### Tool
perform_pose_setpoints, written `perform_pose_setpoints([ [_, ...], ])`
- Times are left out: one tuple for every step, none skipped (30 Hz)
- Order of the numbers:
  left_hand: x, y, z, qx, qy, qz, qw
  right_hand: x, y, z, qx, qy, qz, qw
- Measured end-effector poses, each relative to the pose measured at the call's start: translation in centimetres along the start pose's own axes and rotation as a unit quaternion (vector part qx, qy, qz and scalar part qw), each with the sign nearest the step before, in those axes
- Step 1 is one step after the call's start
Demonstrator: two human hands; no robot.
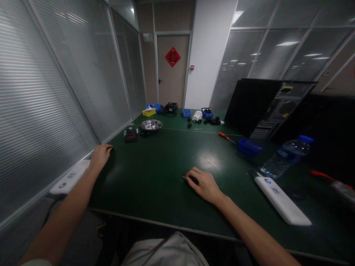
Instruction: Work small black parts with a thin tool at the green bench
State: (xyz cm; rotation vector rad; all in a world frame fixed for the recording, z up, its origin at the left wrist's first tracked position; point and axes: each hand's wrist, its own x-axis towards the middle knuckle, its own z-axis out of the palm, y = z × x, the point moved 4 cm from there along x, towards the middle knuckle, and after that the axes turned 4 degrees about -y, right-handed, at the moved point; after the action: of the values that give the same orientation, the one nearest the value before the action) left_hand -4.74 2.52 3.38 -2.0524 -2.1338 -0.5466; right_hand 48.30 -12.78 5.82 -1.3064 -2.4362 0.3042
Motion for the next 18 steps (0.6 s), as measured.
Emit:
perform_pose_setpoints([
  [0.0, 0.0, 0.0, 0.005, 0.001, 0.008, 1.0, 0.0, 0.0, 0.0, 0.001, 0.0, 0.001, 1.0],
  [-0.1, 0.1, 0.1, 0.009, 0.001, 0.016, 1.0, 0.0, 0.0, 0.0, 0.001, 0.001, 0.001, 1.0],
  [-0.1, 0.1, 0.1, 0.013, 0.0, 0.022, 1.0, 0.0, 0.0, -0.1, 0.002, 0.002, 0.0, 1.0],
  [-0.1, 0.1, 0.1, 0.015, -0.001, 0.027, 1.0, 0.0, 0.0, -0.1, 0.003, 0.002, 0.0, 1.0],
  [-0.1, 0.2, 0.1, 0.017, -0.003, 0.031, 0.999, 0.0, 0.0, -0.1, 0.004, 0.003, 0.0, 1.0],
  [-0.1, 0.3, 0.2, 0.019, -0.006, 0.033, 0.999, 0.0, 0.0, 0.0, 0.005, 0.004, 0.0, 1.0],
  [-0.1, 0.4, 0.2, 0.022, -0.008, 0.032, 0.999, 0.0, 0.1, 0.0, 0.005, 0.004, 0.0, 1.0],
  [-0.1, 0.5, 0.1, 0.026, -0.009, 0.03, 0.999, 0.0, 0.1, 0.0, 0.005, 0.004, 0.001, 1.0],
  [-0.2, 0.6, 0.1, 0.03, -0.009, 0.025, 0.999, 0.0, 0.2, 0.1, 0.004, 0.004, 0.002, 1.0],
  [-0.3, 0.8, 0.0, 0.035, -0.009, 0.02, 0.999, 0.0, 0.2, 0.1, 0.003, 0.003, 0.004, 1.0],
  [-0.3, 1.0, -0.1, 0.039, -0.009, 0.015, 0.999, 0.1, 0.2, 0.2, 0.002, 0.002, 0.004, 1.0],
  [-0.4, 1.2, -0.2, 0.043, -0.01, 0.01, 0.999, 0.1, 0.3, 0.2, 0.002, 0.001, 0.005, 1.0],
  [-0.5, 1.4, -0.3, 0.047, -0.012, 0.007, 0.999, 0.1, 0.3, 0.2, 0.003, 0.0, 0.004, 1.0],
  [-0.6, 1.6, -0.4, 0.053, -0.016, 0.004, 0.998, 0.1, 0.2, 0.2, 0.004, 0.0, 0.004, 1.0],
  [-0.7, 1.8, -0.5, 0.059, -0.019, 0.001, 0.998, 0.1, 0.2, 0.1, 0.005, 0.0, 0.004, 1.0],
  [-0.8, 2.0, -0.6, 0.065, -0.023, -0.001, 0.998, 0.1, 0.2, 0.1, 0.007, -0.001, 0.005, 1.0],
  [-0.9, 2.2, -0.7, 0.07, -0.025, -0.003, 0.997, 0.1, 0.2, 0.0, 0.007, -0.001, 0.006, 1.0],
  [-1.0, 2.3, -0.7, 0.075, -0.024, -0.005, 0.997, 0.1, 0.1, 0.0, 0.008, -0.002, 0.006, 1.0],
])
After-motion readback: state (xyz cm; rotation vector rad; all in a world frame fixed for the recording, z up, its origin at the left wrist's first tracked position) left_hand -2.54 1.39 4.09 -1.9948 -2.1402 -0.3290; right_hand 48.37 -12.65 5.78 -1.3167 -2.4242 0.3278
